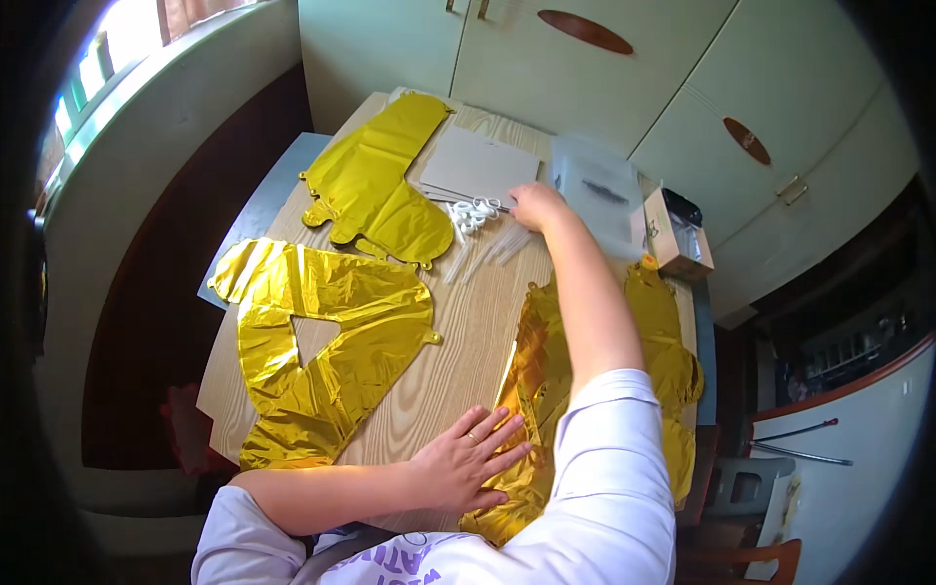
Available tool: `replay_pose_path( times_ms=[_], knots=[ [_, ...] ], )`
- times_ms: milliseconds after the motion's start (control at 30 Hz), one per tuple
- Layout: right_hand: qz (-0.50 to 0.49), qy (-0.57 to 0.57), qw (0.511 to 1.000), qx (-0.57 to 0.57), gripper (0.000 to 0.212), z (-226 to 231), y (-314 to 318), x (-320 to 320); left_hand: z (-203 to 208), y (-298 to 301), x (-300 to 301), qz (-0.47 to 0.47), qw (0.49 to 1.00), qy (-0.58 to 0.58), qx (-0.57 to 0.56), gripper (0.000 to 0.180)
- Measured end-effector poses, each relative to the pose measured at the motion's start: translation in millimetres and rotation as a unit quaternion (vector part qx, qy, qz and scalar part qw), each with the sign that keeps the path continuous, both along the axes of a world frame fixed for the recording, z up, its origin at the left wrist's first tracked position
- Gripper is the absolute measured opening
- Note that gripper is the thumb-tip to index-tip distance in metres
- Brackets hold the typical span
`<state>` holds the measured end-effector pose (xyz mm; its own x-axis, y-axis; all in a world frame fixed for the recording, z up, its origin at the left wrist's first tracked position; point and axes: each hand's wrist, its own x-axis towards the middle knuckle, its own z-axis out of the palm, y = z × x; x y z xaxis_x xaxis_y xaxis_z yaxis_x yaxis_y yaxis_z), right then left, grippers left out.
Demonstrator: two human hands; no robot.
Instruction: Folding gold-colored foil balloons and placing them into clear plastic sleeves with paper inserts.
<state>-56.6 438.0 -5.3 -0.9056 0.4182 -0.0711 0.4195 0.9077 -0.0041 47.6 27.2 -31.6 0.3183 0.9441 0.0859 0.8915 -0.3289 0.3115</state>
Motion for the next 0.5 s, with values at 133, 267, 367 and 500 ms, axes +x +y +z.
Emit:
replay_pose_path(
  times_ms=[133, 267, 367, 500],
  knots=[
    [0.059, -0.099, 0.981, 0.153, 0.027, 6.7, 0.1, 3.1, 3.7, 3.9, -1.4, -0.010, 1.000, 0.001, -0.010, 0.078],
    [0.141, 0.012, 0.962, 0.233, 0.019, 10.2, -4.9, 9.9, 3.4, 3.6, -1.5, -0.006, 1.000, -0.020, -0.011, 0.078],
    [0.181, 0.085, 0.935, 0.293, 0.016, 1.9, 4.5, 13.5, 3.4, 4.8, -1.7, -0.007, 1.000, -0.027, -0.007, 0.078],
    [0.197, 0.133, 0.918, 0.318, 0.015, 1.5, 0.9, 14.8, 3.9, 3.9, -1.2, -0.006, 1.000, -0.021, -0.012, 0.077]
  ],
)
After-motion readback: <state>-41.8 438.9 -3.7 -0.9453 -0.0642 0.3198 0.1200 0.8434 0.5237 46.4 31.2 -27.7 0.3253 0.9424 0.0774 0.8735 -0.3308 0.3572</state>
